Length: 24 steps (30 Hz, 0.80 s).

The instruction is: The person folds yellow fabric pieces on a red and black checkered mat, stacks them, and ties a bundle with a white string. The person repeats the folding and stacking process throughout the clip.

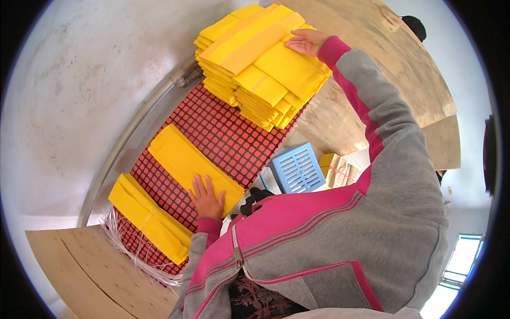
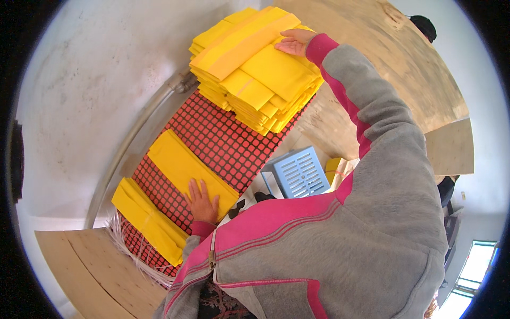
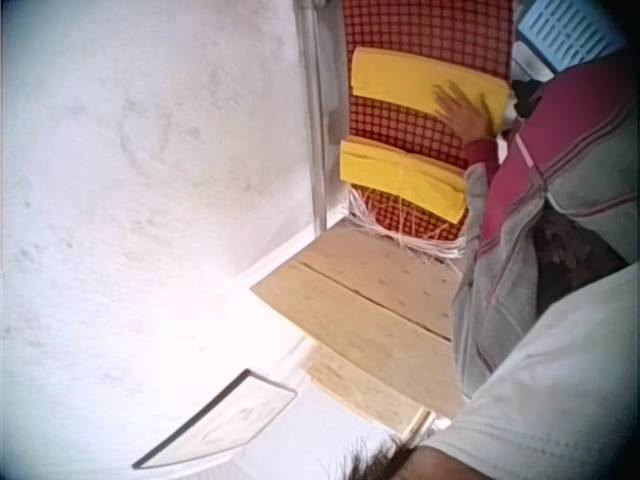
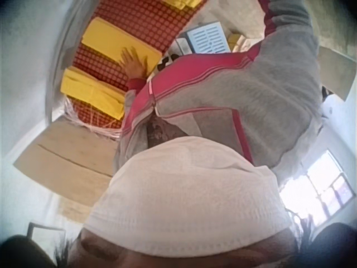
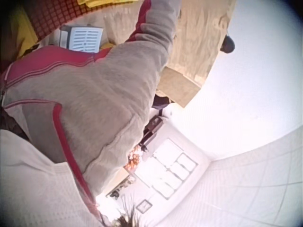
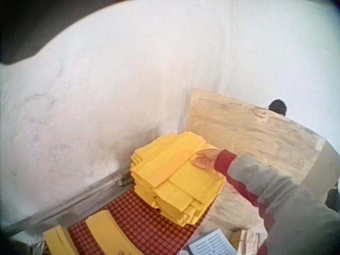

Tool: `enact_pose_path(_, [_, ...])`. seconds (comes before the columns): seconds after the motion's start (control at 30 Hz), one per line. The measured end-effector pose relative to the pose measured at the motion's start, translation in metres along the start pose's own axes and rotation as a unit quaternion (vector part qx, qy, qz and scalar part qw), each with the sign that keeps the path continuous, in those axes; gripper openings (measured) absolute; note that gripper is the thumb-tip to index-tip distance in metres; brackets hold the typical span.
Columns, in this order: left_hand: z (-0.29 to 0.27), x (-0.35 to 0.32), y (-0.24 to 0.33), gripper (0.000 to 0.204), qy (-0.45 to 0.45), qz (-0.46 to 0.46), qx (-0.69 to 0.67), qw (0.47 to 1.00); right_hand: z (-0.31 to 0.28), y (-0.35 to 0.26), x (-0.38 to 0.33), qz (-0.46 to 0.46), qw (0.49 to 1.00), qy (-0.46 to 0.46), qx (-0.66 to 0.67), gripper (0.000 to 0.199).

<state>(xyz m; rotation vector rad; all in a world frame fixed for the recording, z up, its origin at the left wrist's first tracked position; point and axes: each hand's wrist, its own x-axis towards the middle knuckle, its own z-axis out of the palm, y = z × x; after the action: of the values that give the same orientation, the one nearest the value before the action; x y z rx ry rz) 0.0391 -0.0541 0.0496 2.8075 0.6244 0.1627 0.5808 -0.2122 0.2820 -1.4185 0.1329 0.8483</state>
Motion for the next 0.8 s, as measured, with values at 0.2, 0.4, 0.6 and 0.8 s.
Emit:
enact_pose_path(0.2, [0.005,-0.002,-0.004,0.074,0.001,0.002,-0.002,1.0,0.024,0.002,0.009,-0.004,0.999,0.037,0.018,0.054])
enact_pose_path(0.4, [0.005,-0.003,-0.005,0.074,0.007,0.002,-0.018,1.0,0.043,0.003,0.013,-0.024,0.998,0.053,-0.009,0.043])
enact_pose_path(0.6, [0.004,-0.003,-0.005,0.072,0.012,-0.017,-0.012,1.0,0.049,0.003,0.041,-0.046,0.998,0.023,0.042,0.032])
enact_pose_path(0.8, [0.006,-0.007,-0.009,0.073,0.036,-0.026,-0.054,0.998,0.04,-0.004,0.088,-0.116,0.991,0.063,-0.01,0.023])
